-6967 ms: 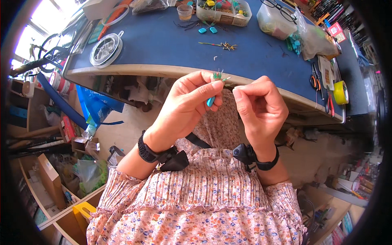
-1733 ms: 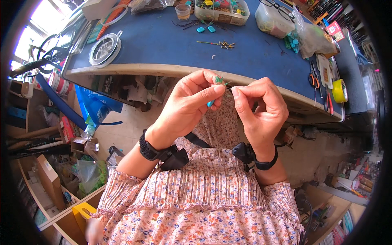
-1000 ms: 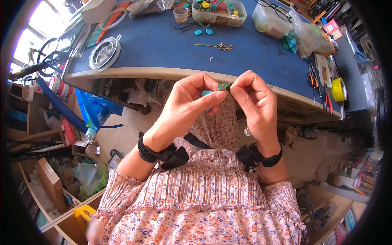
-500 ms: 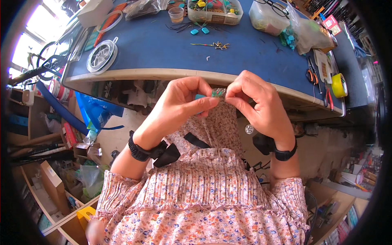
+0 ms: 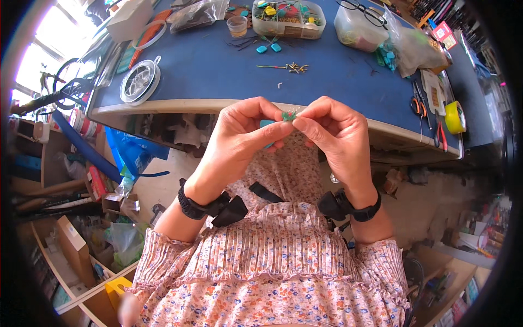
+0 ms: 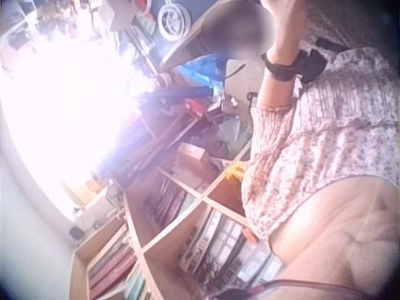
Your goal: Assembling small fishing lures and inspecting a black cable with a connector at a shop workbench.
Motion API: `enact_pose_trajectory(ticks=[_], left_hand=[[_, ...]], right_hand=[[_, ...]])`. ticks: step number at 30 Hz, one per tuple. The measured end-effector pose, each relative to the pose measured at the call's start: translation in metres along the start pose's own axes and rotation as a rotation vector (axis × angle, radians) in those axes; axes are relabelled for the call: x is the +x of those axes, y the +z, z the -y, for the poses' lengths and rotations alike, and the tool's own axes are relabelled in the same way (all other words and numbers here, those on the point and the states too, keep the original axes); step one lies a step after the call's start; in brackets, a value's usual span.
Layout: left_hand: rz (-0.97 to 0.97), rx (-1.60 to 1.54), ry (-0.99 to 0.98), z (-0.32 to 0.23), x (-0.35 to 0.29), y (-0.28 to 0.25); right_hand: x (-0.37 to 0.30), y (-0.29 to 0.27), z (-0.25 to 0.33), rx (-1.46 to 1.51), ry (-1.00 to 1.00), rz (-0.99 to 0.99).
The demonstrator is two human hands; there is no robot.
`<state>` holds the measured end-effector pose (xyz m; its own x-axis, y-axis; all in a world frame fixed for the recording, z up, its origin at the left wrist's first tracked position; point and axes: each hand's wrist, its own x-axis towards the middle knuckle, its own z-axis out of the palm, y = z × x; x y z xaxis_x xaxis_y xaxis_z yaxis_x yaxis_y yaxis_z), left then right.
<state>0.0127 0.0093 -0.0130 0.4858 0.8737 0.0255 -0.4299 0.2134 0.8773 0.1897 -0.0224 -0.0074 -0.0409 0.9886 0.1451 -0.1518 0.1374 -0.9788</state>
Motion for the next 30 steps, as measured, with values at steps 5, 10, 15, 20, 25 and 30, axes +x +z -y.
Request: enact_pose_trajectory(ticks=[5,10,15,20,25,30], left_hand=[[-0.025,0.091,0.027,0.0025,0.0012,0.0005],[-0.023,0.114,0.004,0.0042,0.0006,-0.0006],[0.027,-0.155,-0.040,0.0046,0.0008,-0.0022],[0.023,-0.112,-0.045,0.0042,-0.0021,-0.0021],[0.011,-0.019,-0.012,0.0030,-0.0028,-0.0010],[0.036,-0.144,-0.046,0.0053,-0.0040,-0.0004]], right_hand=[[0.0014,0.0027,0.0026,-0.007,0.000,-0.019],[-0.0009,0.0006,-0.0026,-0.002,-0.001,-0.005],[-0.0021,0.0018,-0.0041,0.078,-0.010,-0.016],[-0.0024,0.0046,-0.0033,0.054,-0.025,0.004],[-0.0020,0.0034,-0.0030,0.039,-0.018,0.018],[-0.0050,0.0074,-0.0047,0.081,-0.008,-0.024]])
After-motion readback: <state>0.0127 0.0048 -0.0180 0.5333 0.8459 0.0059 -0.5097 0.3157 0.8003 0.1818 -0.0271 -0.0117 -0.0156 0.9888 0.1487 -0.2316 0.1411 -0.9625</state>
